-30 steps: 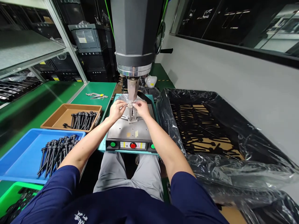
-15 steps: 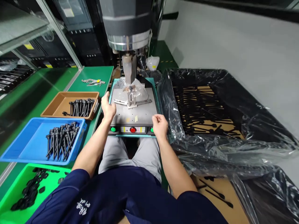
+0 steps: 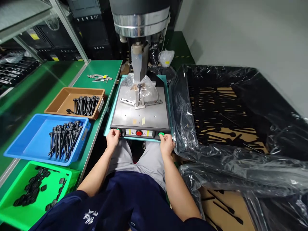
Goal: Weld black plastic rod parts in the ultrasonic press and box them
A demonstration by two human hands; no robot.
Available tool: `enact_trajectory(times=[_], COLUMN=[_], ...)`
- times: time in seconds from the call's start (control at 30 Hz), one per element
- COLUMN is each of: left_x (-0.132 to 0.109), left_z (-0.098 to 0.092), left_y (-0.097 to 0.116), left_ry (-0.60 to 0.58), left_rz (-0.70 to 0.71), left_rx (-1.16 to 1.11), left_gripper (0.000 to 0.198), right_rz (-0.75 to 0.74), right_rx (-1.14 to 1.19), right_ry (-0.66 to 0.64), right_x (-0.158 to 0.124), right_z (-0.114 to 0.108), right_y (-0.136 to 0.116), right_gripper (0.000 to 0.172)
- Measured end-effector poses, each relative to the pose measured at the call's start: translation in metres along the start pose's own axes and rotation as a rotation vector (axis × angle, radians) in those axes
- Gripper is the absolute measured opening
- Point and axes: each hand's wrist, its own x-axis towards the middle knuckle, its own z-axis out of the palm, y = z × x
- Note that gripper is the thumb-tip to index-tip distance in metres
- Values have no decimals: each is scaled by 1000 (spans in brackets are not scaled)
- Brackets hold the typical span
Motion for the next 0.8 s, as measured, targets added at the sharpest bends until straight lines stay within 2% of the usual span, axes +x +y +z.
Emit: enact_trajectory(times=[0.07, 0.23, 0.43, 0.63, 0.8], left_x=[-1, -15, -23, 1, 40], left_z=[0, 0, 12, 25, 40], left_y=[2, 26, 66, 96, 119], left_ry=[-13, 99, 16, -5, 8], left_rz=[10, 77, 175, 230, 383], left_rx=[-38, -10, -166, -199, -150], left_gripper=[24, 23, 24, 23, 14], right_rz=[8, 18, -4, -34, -75], right_rx=[9, 136, 232, 280, 337], right_ry=[10, -5, -97, -130, -181], right_x=[-2, -14, -36, -46, -42], right_z=[2, 3, 5, 3, 2], right_y=[1, -1, -11, -24, -38], right_gripper=[57, 60, 54, 53, 48])
